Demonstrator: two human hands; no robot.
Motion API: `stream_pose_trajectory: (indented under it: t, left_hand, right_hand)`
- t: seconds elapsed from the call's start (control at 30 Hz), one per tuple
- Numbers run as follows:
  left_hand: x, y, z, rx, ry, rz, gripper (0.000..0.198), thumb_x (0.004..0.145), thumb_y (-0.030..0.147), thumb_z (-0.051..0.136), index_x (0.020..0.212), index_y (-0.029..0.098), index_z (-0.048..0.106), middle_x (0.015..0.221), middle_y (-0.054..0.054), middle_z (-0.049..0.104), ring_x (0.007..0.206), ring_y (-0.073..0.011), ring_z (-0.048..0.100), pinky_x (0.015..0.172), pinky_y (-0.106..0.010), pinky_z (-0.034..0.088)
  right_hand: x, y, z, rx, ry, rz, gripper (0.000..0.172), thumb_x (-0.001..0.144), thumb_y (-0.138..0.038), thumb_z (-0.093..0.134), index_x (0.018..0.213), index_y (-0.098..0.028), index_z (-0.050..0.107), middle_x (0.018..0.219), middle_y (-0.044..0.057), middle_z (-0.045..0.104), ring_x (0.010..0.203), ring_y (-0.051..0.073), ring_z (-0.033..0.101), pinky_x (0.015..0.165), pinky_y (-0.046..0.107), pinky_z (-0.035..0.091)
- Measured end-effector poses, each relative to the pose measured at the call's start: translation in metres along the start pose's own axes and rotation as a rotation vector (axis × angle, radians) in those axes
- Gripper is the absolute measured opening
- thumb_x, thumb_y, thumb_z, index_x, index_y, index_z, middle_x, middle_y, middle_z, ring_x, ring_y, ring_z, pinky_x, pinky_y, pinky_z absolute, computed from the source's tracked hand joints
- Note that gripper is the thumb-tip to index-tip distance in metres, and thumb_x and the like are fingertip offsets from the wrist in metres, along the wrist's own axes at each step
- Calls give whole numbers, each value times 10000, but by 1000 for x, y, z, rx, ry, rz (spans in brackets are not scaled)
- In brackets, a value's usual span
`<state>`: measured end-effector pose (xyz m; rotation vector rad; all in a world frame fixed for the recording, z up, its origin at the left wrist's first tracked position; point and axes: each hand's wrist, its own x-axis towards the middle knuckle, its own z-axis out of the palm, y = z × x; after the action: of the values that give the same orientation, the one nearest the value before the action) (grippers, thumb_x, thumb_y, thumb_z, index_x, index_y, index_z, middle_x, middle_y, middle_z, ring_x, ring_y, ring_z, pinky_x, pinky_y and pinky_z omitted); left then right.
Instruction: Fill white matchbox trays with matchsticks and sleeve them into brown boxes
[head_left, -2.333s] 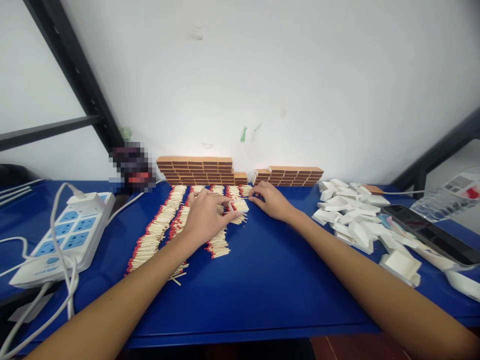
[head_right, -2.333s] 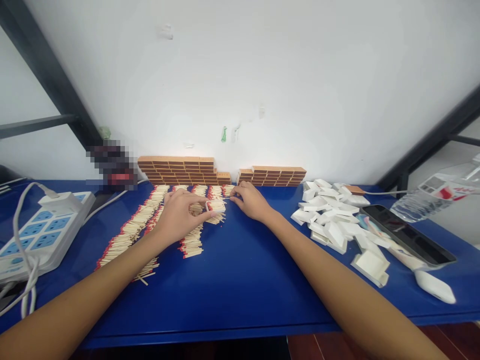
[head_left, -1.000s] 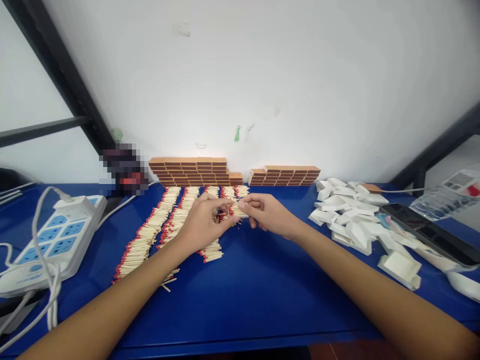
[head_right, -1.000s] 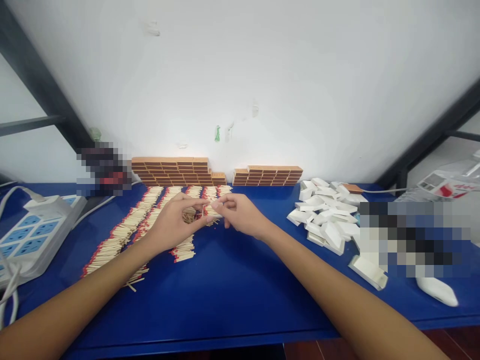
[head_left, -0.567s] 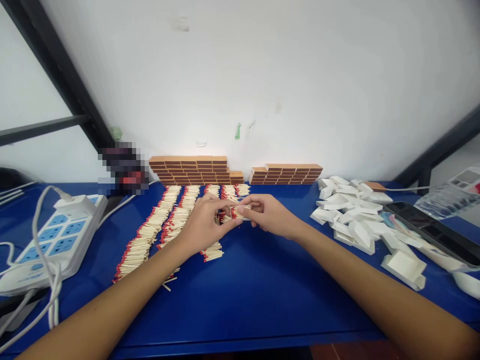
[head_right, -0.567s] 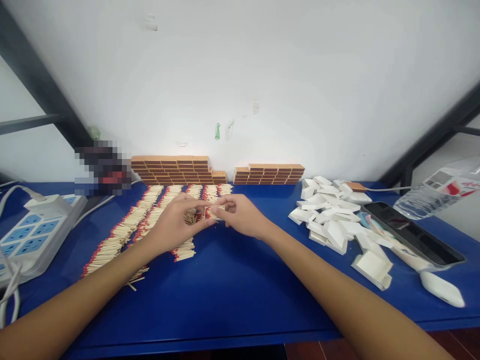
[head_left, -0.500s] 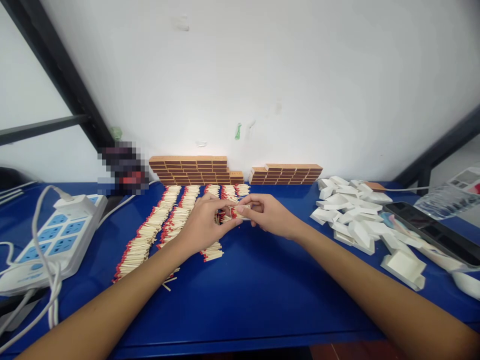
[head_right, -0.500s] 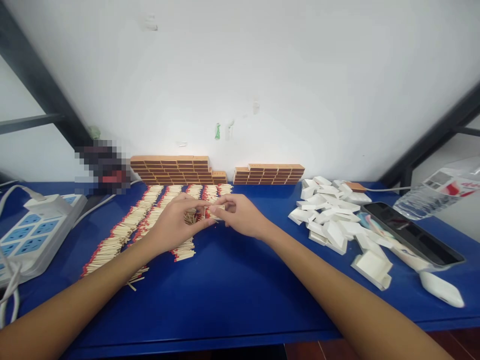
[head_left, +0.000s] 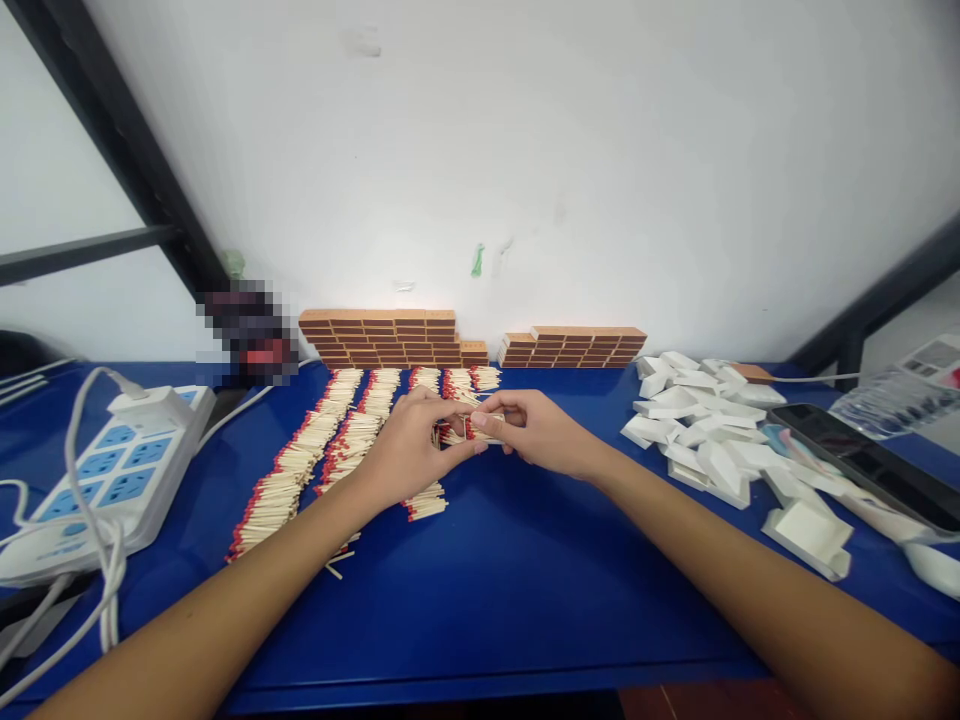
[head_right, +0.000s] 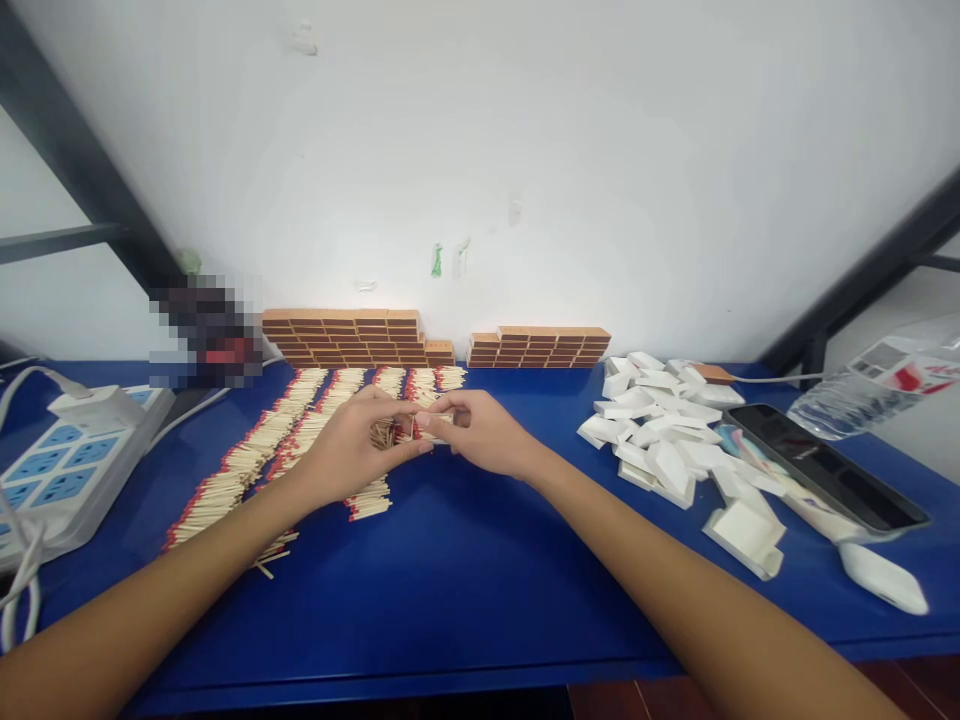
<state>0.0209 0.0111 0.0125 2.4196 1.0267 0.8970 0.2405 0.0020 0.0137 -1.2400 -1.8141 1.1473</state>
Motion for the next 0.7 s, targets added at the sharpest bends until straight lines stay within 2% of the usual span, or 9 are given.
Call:
stream_pose_trajectory:
  t: [0.4,0.7]
  left_hand:
    - [-1,-2,0,-4,-9,-15,226,886,395,824,1077,278,801,855,-7,735,920,-228,595,835,-365,453]
    - [1,-1,-3,-14,-17,-11,256,889,415,817,1114,294,796,891,2,762,927,-230,603,851,-364,457]
  right_hand:
    - [2,5,-1,-47,15,14,532,896,-716,668,927,-187,713,731,27,663,619,149,614,432,216,439]
    - [1,-2,-13,-67,-38,-11,514,901,-693,674,967,-186,722,735,27,654,639,159,641,453,232,478]
